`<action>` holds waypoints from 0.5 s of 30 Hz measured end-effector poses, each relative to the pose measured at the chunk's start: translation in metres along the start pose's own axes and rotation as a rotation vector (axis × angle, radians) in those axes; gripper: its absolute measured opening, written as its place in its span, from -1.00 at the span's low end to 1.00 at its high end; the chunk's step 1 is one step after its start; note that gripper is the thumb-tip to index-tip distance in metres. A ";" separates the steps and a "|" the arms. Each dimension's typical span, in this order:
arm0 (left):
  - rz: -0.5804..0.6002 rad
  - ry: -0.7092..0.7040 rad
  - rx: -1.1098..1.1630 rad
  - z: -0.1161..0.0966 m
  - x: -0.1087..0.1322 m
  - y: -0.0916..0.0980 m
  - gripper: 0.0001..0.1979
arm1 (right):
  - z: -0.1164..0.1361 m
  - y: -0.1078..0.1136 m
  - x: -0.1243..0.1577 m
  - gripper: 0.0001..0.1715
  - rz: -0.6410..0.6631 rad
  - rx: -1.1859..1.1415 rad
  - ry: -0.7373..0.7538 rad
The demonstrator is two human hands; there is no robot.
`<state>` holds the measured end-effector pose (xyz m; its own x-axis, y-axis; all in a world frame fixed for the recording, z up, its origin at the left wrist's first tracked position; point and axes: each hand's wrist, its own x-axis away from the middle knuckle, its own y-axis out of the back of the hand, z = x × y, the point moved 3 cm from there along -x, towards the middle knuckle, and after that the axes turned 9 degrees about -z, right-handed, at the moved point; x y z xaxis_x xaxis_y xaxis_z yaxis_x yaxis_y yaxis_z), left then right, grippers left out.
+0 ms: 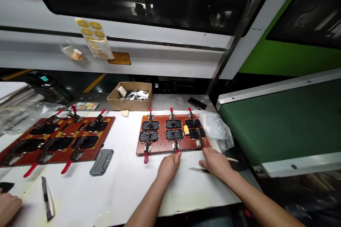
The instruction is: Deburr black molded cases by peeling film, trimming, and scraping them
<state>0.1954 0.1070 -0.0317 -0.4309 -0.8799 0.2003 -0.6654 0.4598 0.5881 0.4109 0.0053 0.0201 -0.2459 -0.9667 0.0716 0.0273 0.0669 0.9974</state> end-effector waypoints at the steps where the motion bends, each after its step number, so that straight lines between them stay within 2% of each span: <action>1: -0.003 -0.008 0.004 0.000 0.000 0.000 -0.48 | 0.002 0.005 -0.009 -0.77 0.045 0.050 0.027; 5: 0.007 -0.016 0.044 0.001 0.001 0.001 -0.47 | 0.002 0.030 -0.029 -0.86 0.157 0.112 0.152; 8: 0.019 -0.010 0.082 0.003 0.000 0.001 -0.47 | -0.007 0.067 -0.043 -0.85 0.183 0.134 0.202; 11: 0.011 -0.016 0.117 0.005 0.000 -0.001 -0.47 | -0.011 0.107 -0.069 -0.59 0.107 0.146 0.162; 13: 0.005 -0.028 0.149 0.007 -0.001 -0.001 -0.46 | -0.010 0.124 -0.087 -0.44 0.027 0.154 0.087; 15: -0.002 -0.054 0.197 0.010 -0.001 0.000 -0.48 | -0.006 0.129 -0.101 -0.47 -0.017 0.160 0.015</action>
<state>0.1898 0.1093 -0.0401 -0.4581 -0.8755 0.1535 -0.7703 0.4772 0.4231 0.4450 0.1099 0.1417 -0.2300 -0.9716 0.0558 -0.1313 0.0878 0.9874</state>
